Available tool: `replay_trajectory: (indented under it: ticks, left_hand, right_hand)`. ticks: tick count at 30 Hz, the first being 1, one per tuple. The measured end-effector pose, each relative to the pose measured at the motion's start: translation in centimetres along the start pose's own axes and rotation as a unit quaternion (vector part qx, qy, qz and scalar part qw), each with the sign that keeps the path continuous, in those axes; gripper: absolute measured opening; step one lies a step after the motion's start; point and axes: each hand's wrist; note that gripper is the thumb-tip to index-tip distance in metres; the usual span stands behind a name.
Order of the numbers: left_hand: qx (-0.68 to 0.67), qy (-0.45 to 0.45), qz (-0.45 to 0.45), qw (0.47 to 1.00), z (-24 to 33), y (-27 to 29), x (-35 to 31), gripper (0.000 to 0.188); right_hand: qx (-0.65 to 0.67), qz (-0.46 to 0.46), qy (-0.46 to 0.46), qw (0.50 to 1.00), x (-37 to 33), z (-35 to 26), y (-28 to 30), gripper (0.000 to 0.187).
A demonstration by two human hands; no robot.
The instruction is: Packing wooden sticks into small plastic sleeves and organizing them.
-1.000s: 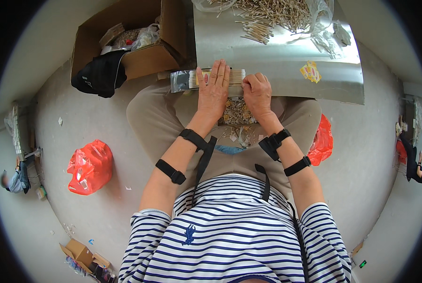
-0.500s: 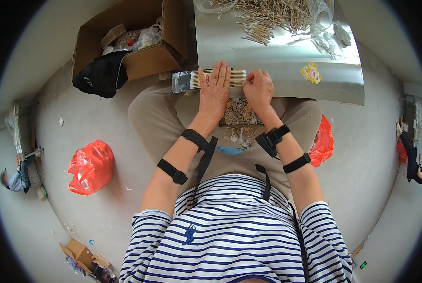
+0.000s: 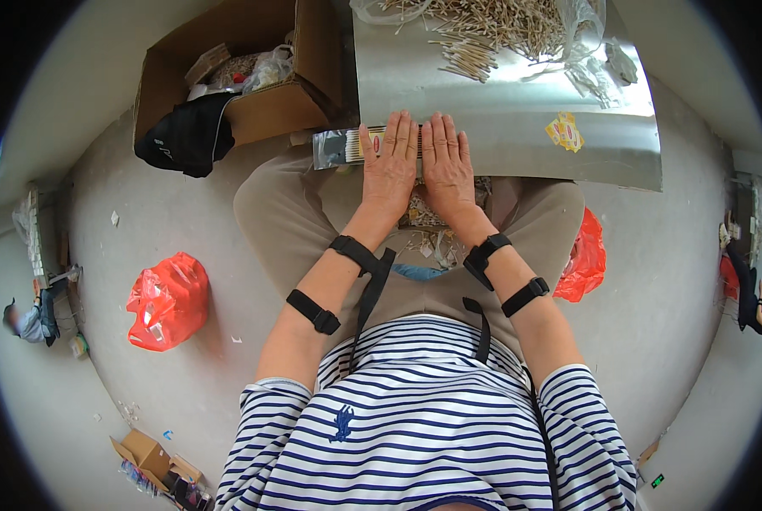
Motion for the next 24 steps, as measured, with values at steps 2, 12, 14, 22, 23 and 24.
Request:
replay_trajectory:
  ticks: [2,12,14,22,23,24]
  left_hand:
    - [-0.005,0.003,0.005,1.0,0.1,-0.1,-0.2,0.104]
    - [0.059,0.021,-0.029,0.998,0.9,0.7,-0.5,0.07]
    - [0.059,0.021,-0.029,0.998,0.6,0.8,-0.5,0.071]
    - [-0.226,0.031,-0.047,0.973,-2.2,3.6,-0.2,0.077]
    - [-0.226,0.032,-0.046,0.973,-3.6,3.5,0.0,0.077]
    - [-0.222,0.077,0.021,0.972,-5.2,2.9,0.4,0.072]
  right_hand:
    - [0.013,0.002,-0.005,1.0,0.0,-0.2,-0.3,0.087]
    - [0.066,0.024,-0.002,0.998,-0.2,-0.2,0.6,0.097]
    - [0.066,0.023,0.006,0.998,-0.1,-0.2,0.9,0.098]
    - [0.075,0.012,-0.009,0.997,-0.2,-0.1,0.9,0.109]
    - [0.074,-0.005,-0.011,0.997,0.1,-0.4,1.5,0.112]
    - [0.073,-0.024,-0.013,0.997,0.3,-0.6,1.8,0.115]
Point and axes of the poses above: each hand's wrist, its own x-axis towards the middle knuckle, its own y-axis out of the back of the hand, z = x × y, and after that the axes turned 9 degrees about y, right-handed
